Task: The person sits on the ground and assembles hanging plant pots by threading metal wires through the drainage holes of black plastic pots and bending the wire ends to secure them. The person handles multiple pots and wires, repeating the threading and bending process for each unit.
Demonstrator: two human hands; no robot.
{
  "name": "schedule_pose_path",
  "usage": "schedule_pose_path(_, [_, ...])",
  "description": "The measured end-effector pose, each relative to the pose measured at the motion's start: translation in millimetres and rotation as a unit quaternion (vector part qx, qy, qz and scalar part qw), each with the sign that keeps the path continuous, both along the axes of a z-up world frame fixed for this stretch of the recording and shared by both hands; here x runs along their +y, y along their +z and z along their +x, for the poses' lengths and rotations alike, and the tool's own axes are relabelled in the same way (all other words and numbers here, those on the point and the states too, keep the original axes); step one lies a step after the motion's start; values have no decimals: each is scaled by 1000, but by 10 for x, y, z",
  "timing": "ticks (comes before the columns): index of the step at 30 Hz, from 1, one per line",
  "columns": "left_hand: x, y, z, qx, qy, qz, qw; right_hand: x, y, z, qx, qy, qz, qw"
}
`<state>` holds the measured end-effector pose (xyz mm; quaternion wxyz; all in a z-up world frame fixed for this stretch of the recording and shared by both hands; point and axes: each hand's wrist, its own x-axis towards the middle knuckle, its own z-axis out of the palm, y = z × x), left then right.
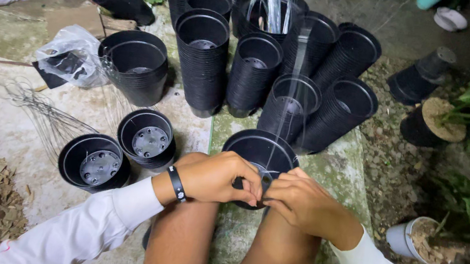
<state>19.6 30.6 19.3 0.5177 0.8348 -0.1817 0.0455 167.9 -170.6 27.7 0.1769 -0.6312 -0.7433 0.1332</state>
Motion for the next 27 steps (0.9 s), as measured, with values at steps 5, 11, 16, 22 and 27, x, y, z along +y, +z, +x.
schedule_pose_path(5, [51, 37, 80, 0, 63, 70, 996, 47, -23, 107, -31, -44, 8, 999])
schedule_pose_path(11, [156, -65, 441, -120, 211, 100, 965, 212, 57, 353, -46, -100, 98, 989])
schedule_pose_path(16, [366, -248, 919, -196, 318, 22, 927, 483, 128, 603, -98, -124, 166, 973])
schedule_pose_path(22, [674, -503, 1521, -166, 291, -138, 932, 826, 67, 757, -170, -196, 217, 941])
schedule_pose_path(27, [797, -864, 1743, -120, 376, -233, 889, 1126, -133, 808, -224, -208, 224, 925])
